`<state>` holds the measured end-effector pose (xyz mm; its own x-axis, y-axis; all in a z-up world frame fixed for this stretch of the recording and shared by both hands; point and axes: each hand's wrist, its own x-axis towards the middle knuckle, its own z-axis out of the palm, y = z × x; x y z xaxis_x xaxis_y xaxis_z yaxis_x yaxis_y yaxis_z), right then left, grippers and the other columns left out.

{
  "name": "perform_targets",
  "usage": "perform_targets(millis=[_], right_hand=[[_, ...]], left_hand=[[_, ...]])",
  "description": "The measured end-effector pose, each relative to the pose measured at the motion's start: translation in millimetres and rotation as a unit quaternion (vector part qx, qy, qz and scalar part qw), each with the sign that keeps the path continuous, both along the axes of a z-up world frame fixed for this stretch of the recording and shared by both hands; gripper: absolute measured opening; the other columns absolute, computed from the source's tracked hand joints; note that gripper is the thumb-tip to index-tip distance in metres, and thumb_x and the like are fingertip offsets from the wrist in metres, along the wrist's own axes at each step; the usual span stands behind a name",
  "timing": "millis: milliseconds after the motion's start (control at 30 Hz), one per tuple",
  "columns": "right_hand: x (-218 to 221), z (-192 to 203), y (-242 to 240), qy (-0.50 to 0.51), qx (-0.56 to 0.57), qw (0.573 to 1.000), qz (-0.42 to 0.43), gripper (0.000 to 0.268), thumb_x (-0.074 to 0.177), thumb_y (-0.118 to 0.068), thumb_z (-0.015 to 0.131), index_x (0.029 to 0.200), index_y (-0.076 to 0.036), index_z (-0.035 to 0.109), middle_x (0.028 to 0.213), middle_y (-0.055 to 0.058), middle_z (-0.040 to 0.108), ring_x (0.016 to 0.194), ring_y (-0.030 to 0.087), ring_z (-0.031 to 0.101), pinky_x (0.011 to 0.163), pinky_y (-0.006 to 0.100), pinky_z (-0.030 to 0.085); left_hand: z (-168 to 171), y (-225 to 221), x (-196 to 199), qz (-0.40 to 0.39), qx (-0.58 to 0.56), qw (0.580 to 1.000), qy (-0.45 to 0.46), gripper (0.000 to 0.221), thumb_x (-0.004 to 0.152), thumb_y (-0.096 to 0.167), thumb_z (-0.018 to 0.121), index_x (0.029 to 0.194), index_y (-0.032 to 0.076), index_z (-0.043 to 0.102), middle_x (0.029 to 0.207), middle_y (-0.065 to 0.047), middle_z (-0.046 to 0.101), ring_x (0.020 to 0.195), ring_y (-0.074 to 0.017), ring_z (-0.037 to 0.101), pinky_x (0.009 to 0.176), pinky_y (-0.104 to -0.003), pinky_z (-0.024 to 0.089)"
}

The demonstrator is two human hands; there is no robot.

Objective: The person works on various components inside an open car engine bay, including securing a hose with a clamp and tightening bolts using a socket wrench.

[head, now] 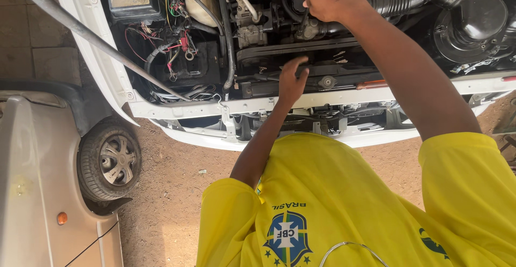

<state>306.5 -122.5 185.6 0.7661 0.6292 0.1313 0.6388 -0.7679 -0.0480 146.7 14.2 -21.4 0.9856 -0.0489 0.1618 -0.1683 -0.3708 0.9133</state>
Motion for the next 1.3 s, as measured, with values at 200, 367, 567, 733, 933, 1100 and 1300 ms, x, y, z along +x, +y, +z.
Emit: perform_targets(millis=[200, 367, 567, 733, 933, 1100, 1300], right_hand=[[8.8, -3.1, 15.5, 0.210, 0.090, 0.961, -0.157, 0.048, 0.094, -0.001, 0.063, 0.140, -0.005, 0.052, 0.117, 0.018, 0.071, 0.096, 0.032, 0.073, 0.080, 0.045, 0.062], [23.8, -19.1, 9.1, 0.280, 0.164, 0.923, -0.207, 0.063, 0.092, 0.000, 0.059, 0.151, -0.007, 0.040, 0.120, 0.024, 0.066, 0.098, 0.039, 0.071, 0.081, 0.048, 0.063], [18.5, 3.4, 17.2, 0.220, -0.089, 0.962, -0.137, 0.029, 0.094, -0.021, 0.073, 0.119, -0.008, 0.069, 0.109, 0.014, 0.075, 0.102, 0.035, 0.072, 0.087, 0.052, 0.059], [4.2, 19.7, 22.9, 0.158, -0.113, 0.978, -0.074, 0.017, 0.106, -0.019, 0.061, 0.115, -0.011, 0.072, 0.093, 0.013, 0.075, 0.097, 0.032, 0.074, 0.098, 0.052, 0.051], [-10.4, 26.5, 23.5, 0.355, 0.151, 0.873, -0.298, 0.071, 0.097, 0.003, 0.052, 0.157, 0.007, 0.014, 0.093, 0.024, 0.065, 0.095, 0.045, 0.077, 0.088, 0.046, 0.063], [-1.8, -13.0, 29.2, 0.154, 0.181, 0.958, -0.159, 0.083, 0.085, 0.005, 0.062, 0.155, 0.002, 0.018, 0.128, 0.036, 0.053, 0.112, 0.049, 0.065, 0.093, 0.047, 0.059], [-2.0, -26.7, 4.8, 0.117, 0.120, 0.985, -0.029, 0.029, 0.105, -0.002, 0.055, 0.132, -0.010, 0.062, 0.135, 0.017, 0.066, 0.109, 0.035, 0.074, 0.096, 0.045, 0.061]], left_hand=[[58.7, -9.2, 69.8, 0.068, -0.150, 0.986, 0.029, 0.030, 0.099, 0.016, 0.063, 0.128, 0.011, 0.067, 0.120, -0.005, 0.078, 0.111, -0.0173, 0.076, 0.082, -0.035, 0.064], [104.3, -12.2, 88.3, 0.039, -0.180, 0.983, 0.014, 0.041, 0.100, 0.021, 0.068, 0.138, 0.007, 0.059, 0.117, -0.010, 0.077, 0.106, -0.0188, 0.075, 0.089, -0.032, 0.060], [134.3, -21.4, 96.6, 0.068, -0.235, 0.966, 0.088, 0.047, 0.088, 0.017, 0.073, 0.130, 0.004, 0.056, 0.112, -0.012, 0.072, 0.099, -0.0203, 0.070, 0.085, -0.037, 0.056], [116.2, 0.9, 104.9, 0.210, -0.200, 0.953, 0.082, 0.040, 0.084, 0.008, 0.071, 0.122, 0.002, 0.061, 0.112, -0.015, 0.067, 0.101, -0.0246, 0.065, 0.090, -0.040, 0.056], [81.7, 7.4, 120.1, 0.105, -0.129, 0.986, 0.007, 0.058, 0.076, 0.002, 0.071, 0.133, 0.002, 0.056, 0.129, -0.015, 0.066, 0.123, -0.0291, 0.061, 0.109, -0.044, 0.048], [46.7, -18.2, 133.4, -0.029, -0.032, 0.999, -0.031, 0.071, 0.079, 0.010, 0.074, 0.142, 0.002, 0.043, 0.135, -0.016, 0.061, 0.129, -0.0331, 0.058, 0.110, -0.048, 0.047], [29.2, -22.5, 158.2, 0.020, 0.100, 0.989, 0.110, 0.024, 0.110, 0.021, 0.057, 0.122, 0.005, 0.069, 0.117, -0.013, 0.081, 0.113, -0.0313, 0.078, 0.096, -0.045, 0.061]])
